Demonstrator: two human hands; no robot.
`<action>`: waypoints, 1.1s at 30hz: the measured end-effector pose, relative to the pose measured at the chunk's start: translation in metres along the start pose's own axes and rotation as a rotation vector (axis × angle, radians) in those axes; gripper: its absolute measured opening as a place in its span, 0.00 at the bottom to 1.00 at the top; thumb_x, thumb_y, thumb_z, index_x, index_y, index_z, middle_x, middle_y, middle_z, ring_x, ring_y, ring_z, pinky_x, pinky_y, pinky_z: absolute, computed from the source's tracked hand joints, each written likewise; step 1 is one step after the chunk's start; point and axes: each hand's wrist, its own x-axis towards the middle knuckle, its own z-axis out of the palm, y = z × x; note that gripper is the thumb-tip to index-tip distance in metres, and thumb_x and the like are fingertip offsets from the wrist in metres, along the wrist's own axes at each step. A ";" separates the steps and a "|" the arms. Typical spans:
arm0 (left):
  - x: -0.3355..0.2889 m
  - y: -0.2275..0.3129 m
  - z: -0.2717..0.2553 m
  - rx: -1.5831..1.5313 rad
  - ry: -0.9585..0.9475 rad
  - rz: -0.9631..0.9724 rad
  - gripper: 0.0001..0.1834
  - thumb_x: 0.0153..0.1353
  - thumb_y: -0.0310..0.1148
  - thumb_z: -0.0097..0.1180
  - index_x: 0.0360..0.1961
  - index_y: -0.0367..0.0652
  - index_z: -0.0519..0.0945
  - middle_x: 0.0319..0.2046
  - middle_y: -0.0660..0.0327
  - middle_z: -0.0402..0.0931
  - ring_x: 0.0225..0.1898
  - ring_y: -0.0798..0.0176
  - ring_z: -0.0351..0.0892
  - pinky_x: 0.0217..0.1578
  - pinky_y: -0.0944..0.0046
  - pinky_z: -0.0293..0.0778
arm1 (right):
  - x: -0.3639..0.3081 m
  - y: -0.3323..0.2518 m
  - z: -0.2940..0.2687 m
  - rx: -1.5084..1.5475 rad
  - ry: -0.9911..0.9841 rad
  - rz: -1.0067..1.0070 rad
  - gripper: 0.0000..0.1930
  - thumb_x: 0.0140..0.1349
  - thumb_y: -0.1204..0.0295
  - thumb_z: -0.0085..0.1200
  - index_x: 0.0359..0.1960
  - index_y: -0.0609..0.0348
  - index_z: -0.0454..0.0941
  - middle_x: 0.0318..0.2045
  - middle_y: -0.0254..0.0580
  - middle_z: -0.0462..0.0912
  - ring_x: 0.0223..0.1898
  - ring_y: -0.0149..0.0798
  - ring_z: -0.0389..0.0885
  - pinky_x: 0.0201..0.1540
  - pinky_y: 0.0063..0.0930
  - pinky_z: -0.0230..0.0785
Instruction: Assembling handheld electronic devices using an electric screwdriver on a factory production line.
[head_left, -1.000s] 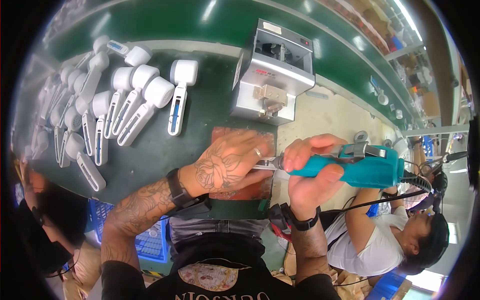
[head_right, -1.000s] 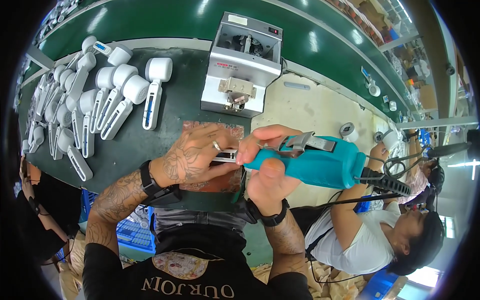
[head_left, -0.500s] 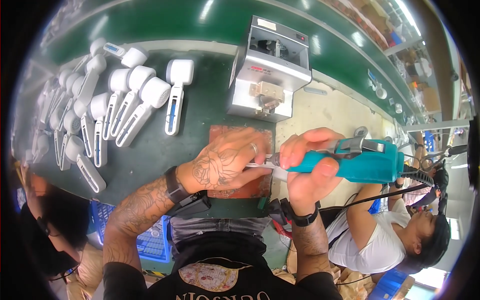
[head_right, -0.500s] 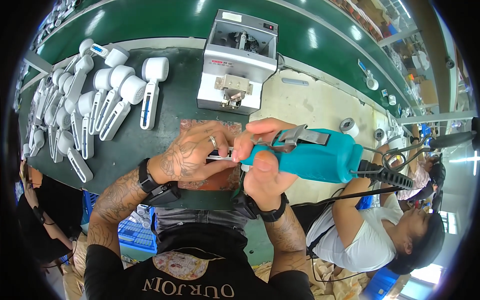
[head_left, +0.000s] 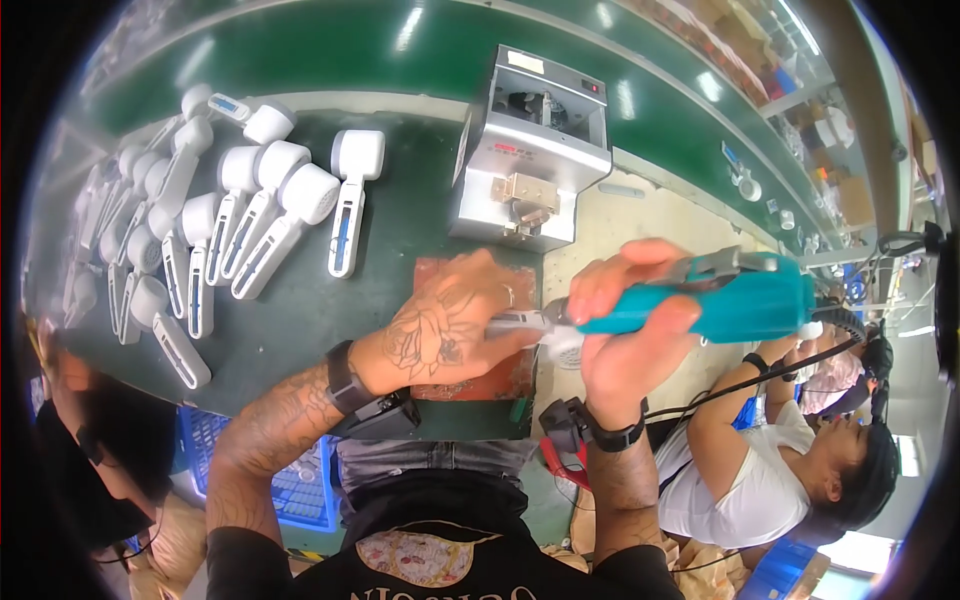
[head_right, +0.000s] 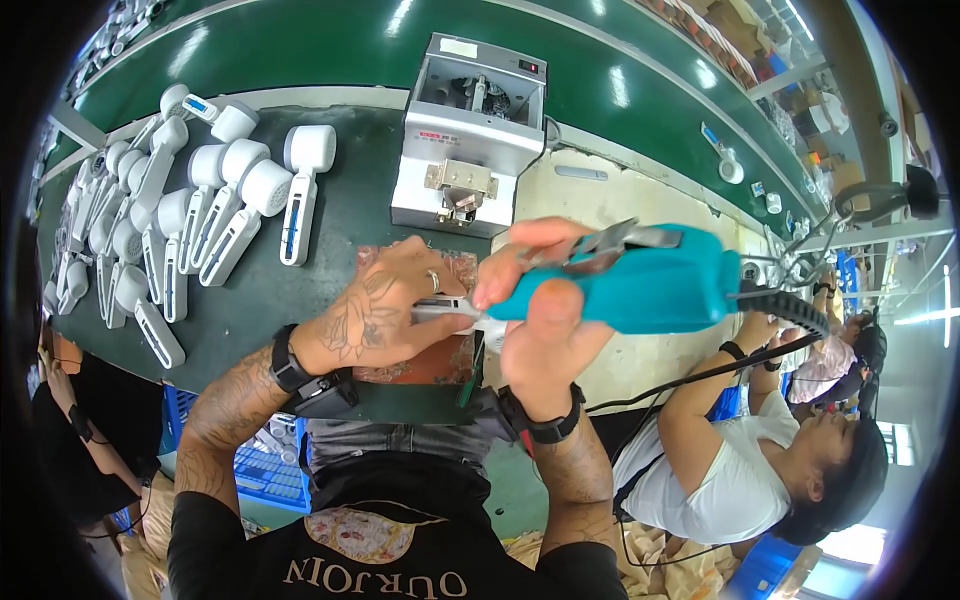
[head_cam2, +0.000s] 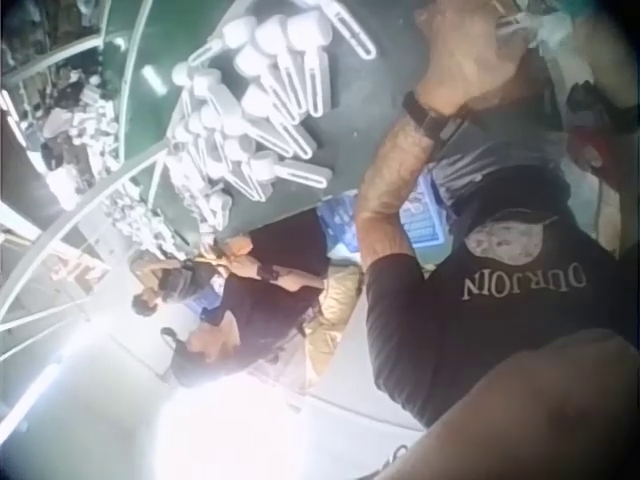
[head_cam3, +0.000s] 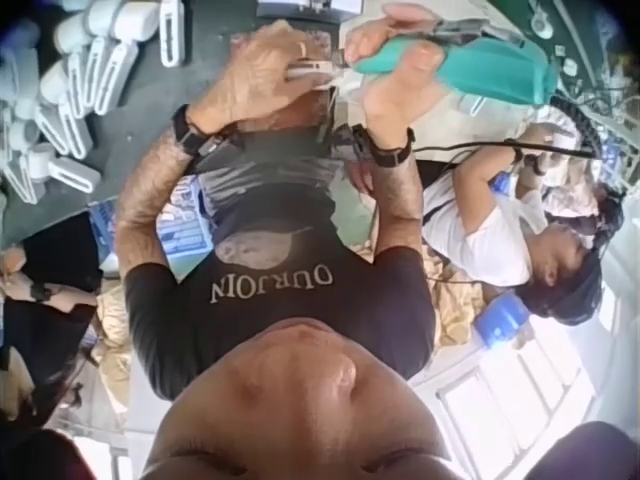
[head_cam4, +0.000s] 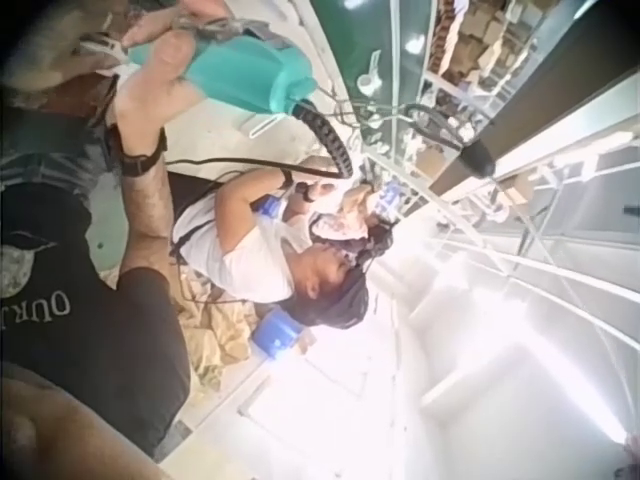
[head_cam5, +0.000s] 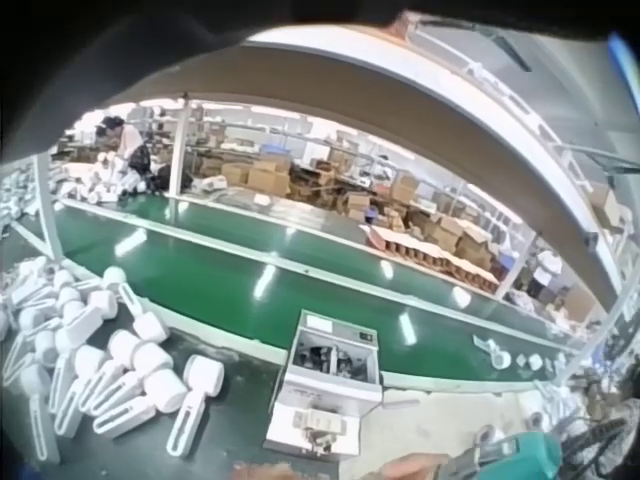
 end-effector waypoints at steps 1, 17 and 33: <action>0.000 0.000 0.001 0.001 0.004 0.001 0.18 0.54 0.37 0.66 0.44 0.41 0.80 0.40 0.54 0.76 0.42 0.49 0.74 0.43 0.51 0.73 | 0.007 0.001 -0.002 0.010 0.021 -0.022 0.36 0.64 0.37 0.49 0.46 0.65 0.69 0.19 0.37 0.70 0.19 0.34 0.70 0.24 0.31 0.65; -0.003 -0.008 -0.005 0.058 0.057 0.009 0.19 0.51 0.38 0.68 0.44 0.45 0.81 0.44 0.60 0.75 0.46 0.53 0.74 0.49 0.53 0.71 | 0.067 0.048 0.028 -0.097 -0.013 -0.139 0.19 0.72 0.57 0.49 0.40 0.65 0.72 0.21 0.39 0.75 0.22 0.34 0.75 0.26 0.28 0.68; -0.006 -0.009 -0.005 0.079 0.051 0.019 0.23 0.57 0.42 0.64 0.50 0.44 0.76 0.42 0.59 0.75 0.46 0.54 0.72 0.48 0.54 0.71 | 0.012 0.015 -0.003 -0.081 0.010 -0.047 0.27 0.68 0.50 0.53 0.44 0.68 0.69 0.19 0.41 0.72 0.20 0.36 0.72 0.24 0.30 0.67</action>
